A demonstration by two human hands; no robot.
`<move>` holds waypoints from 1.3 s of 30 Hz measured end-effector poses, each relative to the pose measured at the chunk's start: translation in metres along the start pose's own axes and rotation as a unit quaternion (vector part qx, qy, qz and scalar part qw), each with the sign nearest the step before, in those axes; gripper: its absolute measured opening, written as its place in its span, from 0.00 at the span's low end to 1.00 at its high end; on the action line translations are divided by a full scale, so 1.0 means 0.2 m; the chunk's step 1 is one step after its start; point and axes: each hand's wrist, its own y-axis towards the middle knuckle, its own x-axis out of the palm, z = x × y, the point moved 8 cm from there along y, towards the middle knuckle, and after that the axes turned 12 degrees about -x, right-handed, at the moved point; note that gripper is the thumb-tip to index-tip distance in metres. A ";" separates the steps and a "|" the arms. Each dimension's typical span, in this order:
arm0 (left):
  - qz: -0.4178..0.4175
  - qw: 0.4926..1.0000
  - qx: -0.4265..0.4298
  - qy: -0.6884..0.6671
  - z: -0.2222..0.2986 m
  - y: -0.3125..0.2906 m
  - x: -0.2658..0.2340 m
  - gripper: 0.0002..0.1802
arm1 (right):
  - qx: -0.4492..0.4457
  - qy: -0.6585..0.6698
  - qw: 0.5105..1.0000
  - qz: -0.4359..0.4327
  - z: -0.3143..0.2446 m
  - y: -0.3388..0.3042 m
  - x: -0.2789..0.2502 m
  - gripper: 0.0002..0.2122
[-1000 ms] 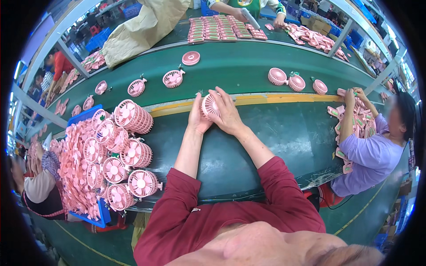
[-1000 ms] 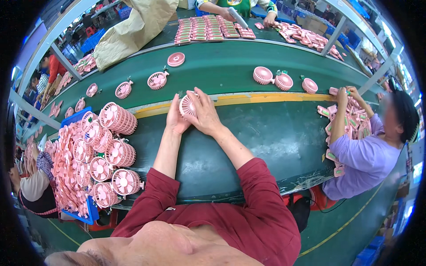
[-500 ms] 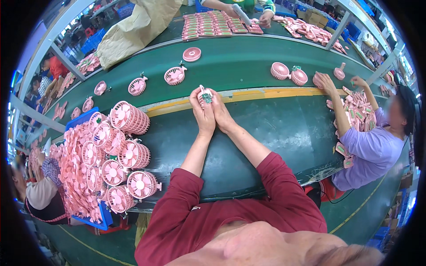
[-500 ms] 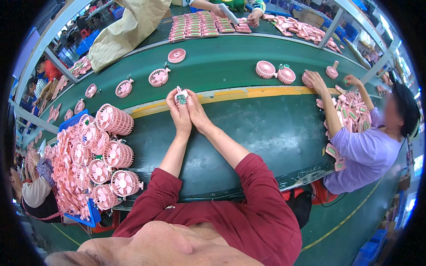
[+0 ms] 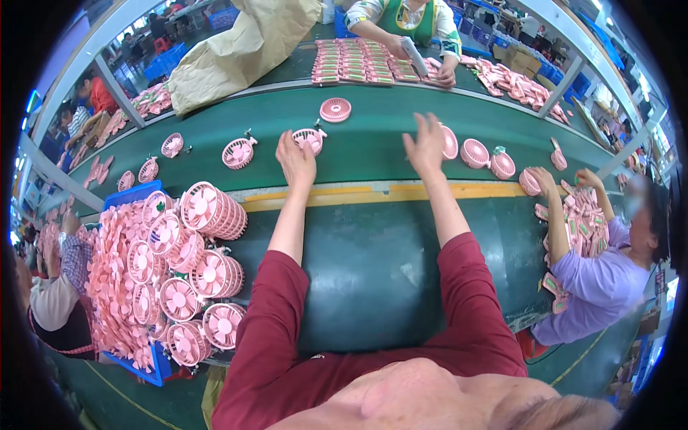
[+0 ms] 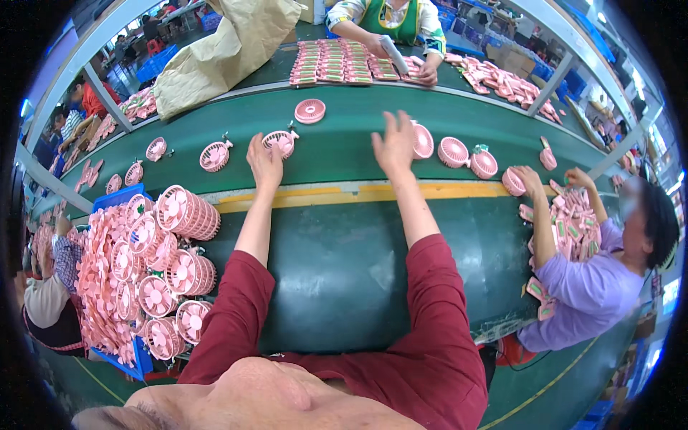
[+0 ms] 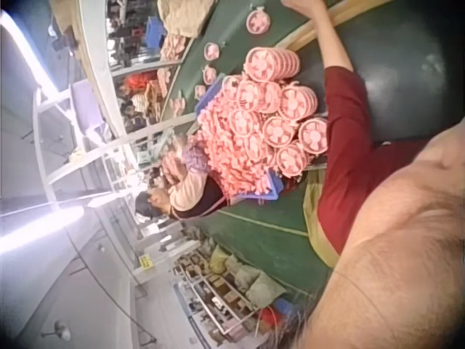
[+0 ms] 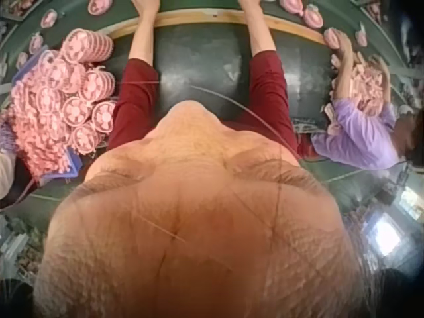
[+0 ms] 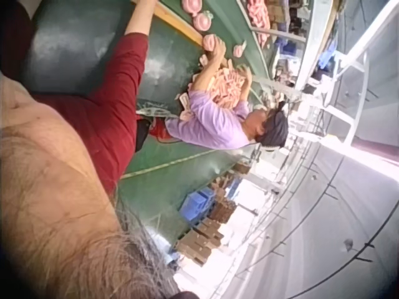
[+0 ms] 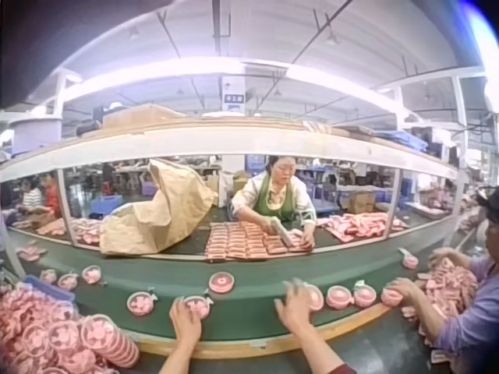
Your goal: The person assembles mini electric fans by picking up fan bodies and grilles, pressing the grilles onto the fan bodies by hand, and placing the assembled fans onto the conveyor belt.
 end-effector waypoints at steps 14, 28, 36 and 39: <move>-0.075 0.984 -0.132 0.098 -0.19 0.10 0.18 0.11 | -0.046 0.113 0.965 -0.233 -0.30 0.30 0.99 0.26; -0.110 0.636 -0.422 -0.637 -0.29 -0.23 0.01 0.16 | 0.013 0.304 0.944 -0.125 -0.47 -0.04 0.30 0.17; -0.154 0.443 -0.406 -0.784 -0.12 -0.40 -0.06 0.32 | -0.064 0.001 0.989 -0.137 -0.45 -0.04 0.57 0.29; -0.153 0.431 -0.401 -0.793 -0.13 -0.40 -0.06 0.32 | -0.003 0.067 0.981 -0.181 -0.42 -0.02 0.59 0.26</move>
